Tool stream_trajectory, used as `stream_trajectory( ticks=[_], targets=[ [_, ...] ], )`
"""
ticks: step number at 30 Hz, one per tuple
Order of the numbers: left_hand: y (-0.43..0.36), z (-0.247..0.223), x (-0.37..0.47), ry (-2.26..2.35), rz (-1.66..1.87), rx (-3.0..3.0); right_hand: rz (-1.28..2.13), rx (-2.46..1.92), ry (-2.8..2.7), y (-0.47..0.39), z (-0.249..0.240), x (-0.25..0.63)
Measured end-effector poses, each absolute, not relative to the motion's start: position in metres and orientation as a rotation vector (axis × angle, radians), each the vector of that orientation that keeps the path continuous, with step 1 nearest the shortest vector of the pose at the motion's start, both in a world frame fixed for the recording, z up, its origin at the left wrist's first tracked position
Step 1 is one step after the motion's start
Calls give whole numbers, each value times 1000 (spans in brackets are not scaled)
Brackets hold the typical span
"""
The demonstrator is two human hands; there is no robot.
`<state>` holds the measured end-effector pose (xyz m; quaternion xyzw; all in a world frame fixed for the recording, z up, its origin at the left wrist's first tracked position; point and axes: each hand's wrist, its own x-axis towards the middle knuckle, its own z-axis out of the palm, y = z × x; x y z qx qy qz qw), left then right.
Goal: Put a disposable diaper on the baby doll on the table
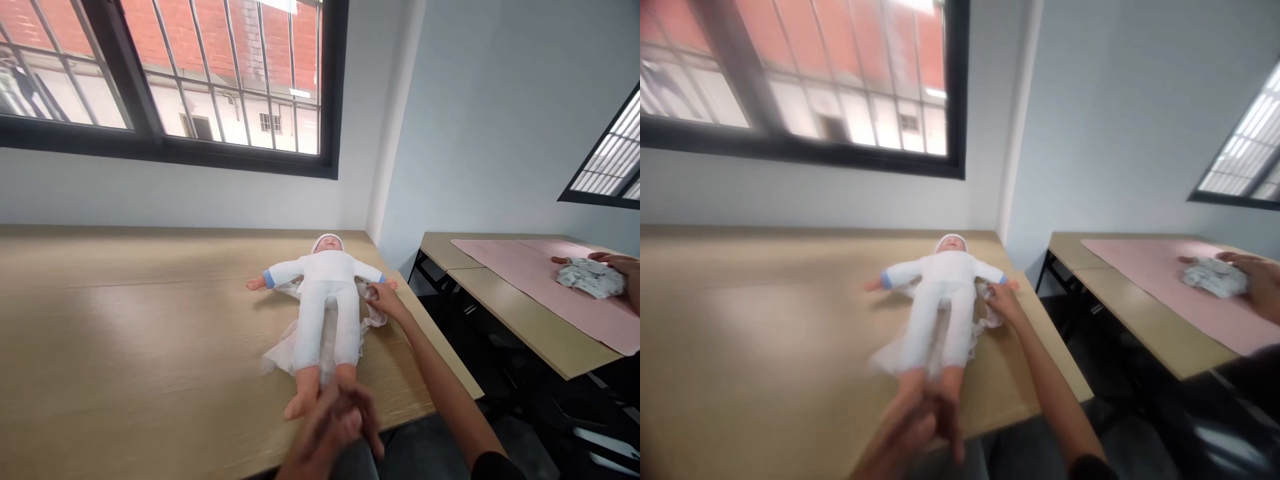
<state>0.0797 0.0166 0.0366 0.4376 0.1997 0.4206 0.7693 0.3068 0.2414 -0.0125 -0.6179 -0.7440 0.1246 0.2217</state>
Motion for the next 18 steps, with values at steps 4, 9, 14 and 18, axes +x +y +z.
stream_trajectory(
  ticks=[4, 9, 14, 18],
  targets=[
    [54, 75, 82, 588, 1101, 1158, 303, -1660, -2070, 243, -21, 307],
    [101, 94, 103, 721, 1051, 1593, 114, -1588, -1997, 242, -10, 311],
    [158, 69, 140, 893, 872, 2442, 382, -1434, -1681, 241, -5, 315],
    [191, 49, 175, 1140, 443, 2785, 599, -1356, -1510, 246, -9, 322]
  ],
)
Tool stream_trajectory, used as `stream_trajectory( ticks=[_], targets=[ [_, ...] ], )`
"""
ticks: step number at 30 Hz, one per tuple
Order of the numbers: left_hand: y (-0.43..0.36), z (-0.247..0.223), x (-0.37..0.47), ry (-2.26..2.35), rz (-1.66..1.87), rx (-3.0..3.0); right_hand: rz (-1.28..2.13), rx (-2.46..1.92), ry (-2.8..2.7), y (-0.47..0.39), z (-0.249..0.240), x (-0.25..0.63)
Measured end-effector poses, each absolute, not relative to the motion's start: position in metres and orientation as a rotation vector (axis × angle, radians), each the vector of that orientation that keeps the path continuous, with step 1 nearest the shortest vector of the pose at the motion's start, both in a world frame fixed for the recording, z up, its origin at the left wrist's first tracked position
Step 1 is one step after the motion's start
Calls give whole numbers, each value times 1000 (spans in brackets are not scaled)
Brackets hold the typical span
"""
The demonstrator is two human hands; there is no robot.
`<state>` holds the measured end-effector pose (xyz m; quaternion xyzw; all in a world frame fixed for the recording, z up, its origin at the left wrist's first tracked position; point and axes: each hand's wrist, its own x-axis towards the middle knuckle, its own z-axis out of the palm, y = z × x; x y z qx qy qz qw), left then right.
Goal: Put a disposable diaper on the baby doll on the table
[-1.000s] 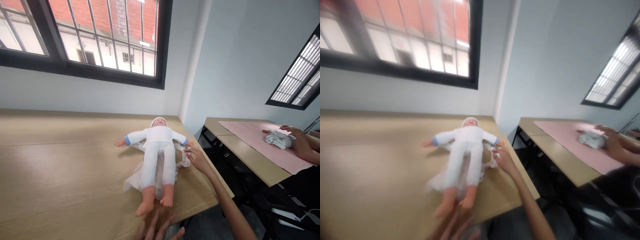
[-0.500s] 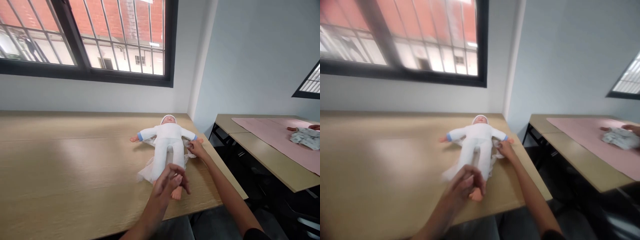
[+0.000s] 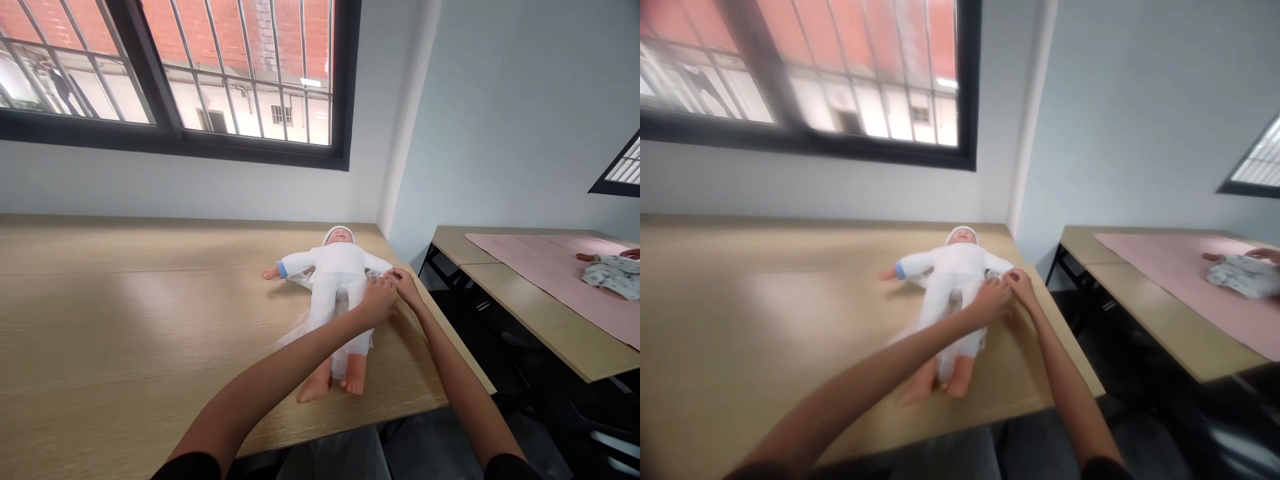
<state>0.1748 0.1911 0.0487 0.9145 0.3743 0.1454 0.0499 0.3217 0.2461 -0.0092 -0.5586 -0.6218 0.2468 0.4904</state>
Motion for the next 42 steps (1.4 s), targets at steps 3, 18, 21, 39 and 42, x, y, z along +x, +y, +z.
stream_trajectory(
  ticks=[3, 18, 21, 39, 42],
  targets=[
    [210, 46, 188, 1263, 405, 2777, 620, -1399, -1458, 251, -11, 331],
    [257, 56, 151, 1337, 338, 2925, 766, -1467, -1815, 244, -9, 338],
    [258, 51, 153, 1223, 236, 2953, 645, -1481, -1793, 245, -17, 329],
    [223, 63, 134, 906, 483, 2935, 370, -1424, -1589, 248, -21, 321],
    [205, 74, 111, 978, 754, 2782, 362, -1376, -1614, 246, -16, 319]
  ],
)
